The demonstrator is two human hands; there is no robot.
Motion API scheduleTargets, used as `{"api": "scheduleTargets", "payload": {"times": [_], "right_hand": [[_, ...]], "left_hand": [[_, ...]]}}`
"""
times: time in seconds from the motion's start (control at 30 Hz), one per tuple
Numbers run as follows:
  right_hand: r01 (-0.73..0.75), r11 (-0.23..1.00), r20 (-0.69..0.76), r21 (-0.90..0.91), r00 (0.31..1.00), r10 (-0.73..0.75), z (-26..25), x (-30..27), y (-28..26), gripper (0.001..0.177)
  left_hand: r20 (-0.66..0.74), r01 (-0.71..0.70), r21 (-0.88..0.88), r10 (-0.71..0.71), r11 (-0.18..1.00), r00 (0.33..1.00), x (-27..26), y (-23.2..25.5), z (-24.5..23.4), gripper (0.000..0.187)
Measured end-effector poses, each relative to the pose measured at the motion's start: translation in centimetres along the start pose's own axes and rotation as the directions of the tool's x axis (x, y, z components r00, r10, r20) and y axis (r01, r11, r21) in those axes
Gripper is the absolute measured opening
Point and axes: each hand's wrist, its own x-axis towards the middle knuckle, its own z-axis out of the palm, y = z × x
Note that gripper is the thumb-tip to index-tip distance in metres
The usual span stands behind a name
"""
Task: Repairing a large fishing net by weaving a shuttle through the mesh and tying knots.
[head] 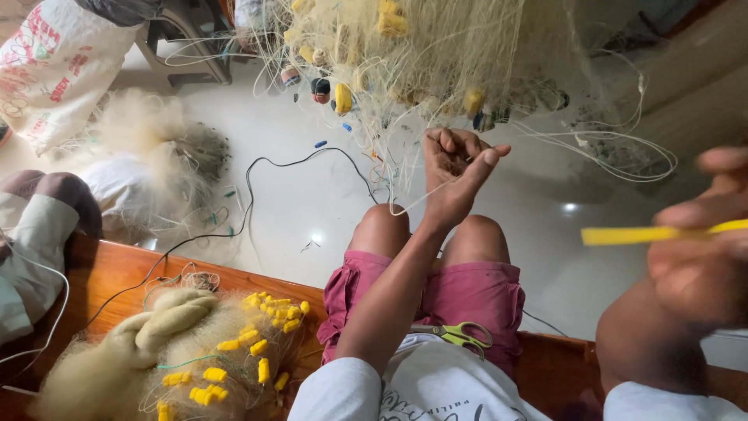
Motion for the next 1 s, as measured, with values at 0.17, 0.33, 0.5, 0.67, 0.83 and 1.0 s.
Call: {"api": "scheduleTargets", "payload": {"times": [0.17, 0.33, 0.5, 0.67, 0.83, 1.0], "right_hand": [[-0.327, 0.919, 0.589, -0.221, 0.706, 0.393, 1.5, 4.9, -7.8, 0.021], [0.312, 0.886, 0.700, -0.342, 0.714, 0.018, 4.7, 6.9, -4.3, 0.008], [0.563, 0.466, 0.674, -0.683, 0.731, 0.106, 4.3, 8.6, 2.4, 0.011], [0.578, 0.418, 0.642, -0.701, 0.766, 0.018, 5.9, 11.1, 4.6, 0.014], [0.549, 0.527, 0.665, -0.649, 0.745, 0.043, 6.9, 11.4, 5.6, 0.019], [0.225, 0.887, 0.672, -0.403, 0.731, 0.119, 8.2, 10.3, 7.2, 0.024]], "left_hand": [[-0.092, -0.076, 0.252, 0.102, 0.965, 0.991, 0.6, -0.4, 0.4, 0.047], [-0.207, -0.057, 0.024, 0.061, 0.998, 0.976, 1.6, -0.8, -0.6, 0.033], [-0.242, 0.021, -0.134, -0.053, 0.991, 0.969, 2.1, 0.5, -0.3, 0.028], [-0.266, 0.012, -0.112, -0.041, 0.994, 0.963, 2.2, 1.0, 0.0, 0.028], [-0.251, 0.011, -0.191, -0.060, 0.982, 0.966, 2.2, 0.7, -0.4, 0.026], [-0.215, 0.079, -0.255, -0.136, 0.964, 0.967, 2.2, 1.0, -0.2, 0.027]]}}
